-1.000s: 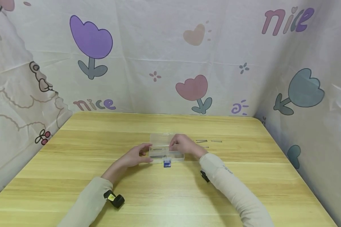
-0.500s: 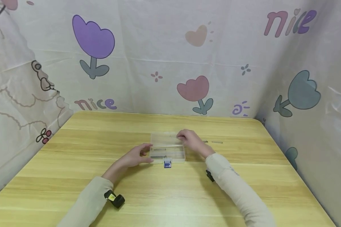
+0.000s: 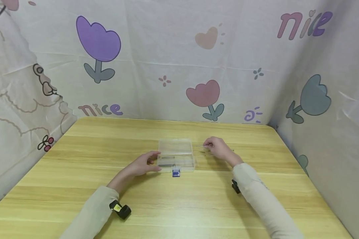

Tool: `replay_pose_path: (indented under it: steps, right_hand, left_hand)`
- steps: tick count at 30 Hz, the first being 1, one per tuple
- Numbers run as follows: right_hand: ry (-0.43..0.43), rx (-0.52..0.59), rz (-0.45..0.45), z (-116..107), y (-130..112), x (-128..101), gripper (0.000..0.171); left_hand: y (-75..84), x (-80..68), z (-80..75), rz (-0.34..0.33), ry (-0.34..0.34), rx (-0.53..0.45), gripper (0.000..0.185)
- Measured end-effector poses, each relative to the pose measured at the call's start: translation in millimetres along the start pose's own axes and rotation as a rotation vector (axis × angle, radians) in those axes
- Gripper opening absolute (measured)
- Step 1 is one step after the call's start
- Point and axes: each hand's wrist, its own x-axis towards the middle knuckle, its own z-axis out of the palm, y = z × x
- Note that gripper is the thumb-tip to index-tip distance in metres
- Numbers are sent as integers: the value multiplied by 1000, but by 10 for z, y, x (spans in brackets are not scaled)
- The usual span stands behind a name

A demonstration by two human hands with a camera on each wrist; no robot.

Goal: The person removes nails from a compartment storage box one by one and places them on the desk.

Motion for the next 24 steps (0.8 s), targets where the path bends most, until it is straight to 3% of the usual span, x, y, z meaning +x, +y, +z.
replay_pose_path:
  steps: [8, 24]
  right_hand:
    - [7, 1, 76, -157, 249, -183, 8]
    - [9, -34, 112, -377, 539, -525, 6]
  left_hand:
    - [0, -6, 4, 9, 3, 2, 70]
    - [7, -28, -8, 21, -13, 20, 71]
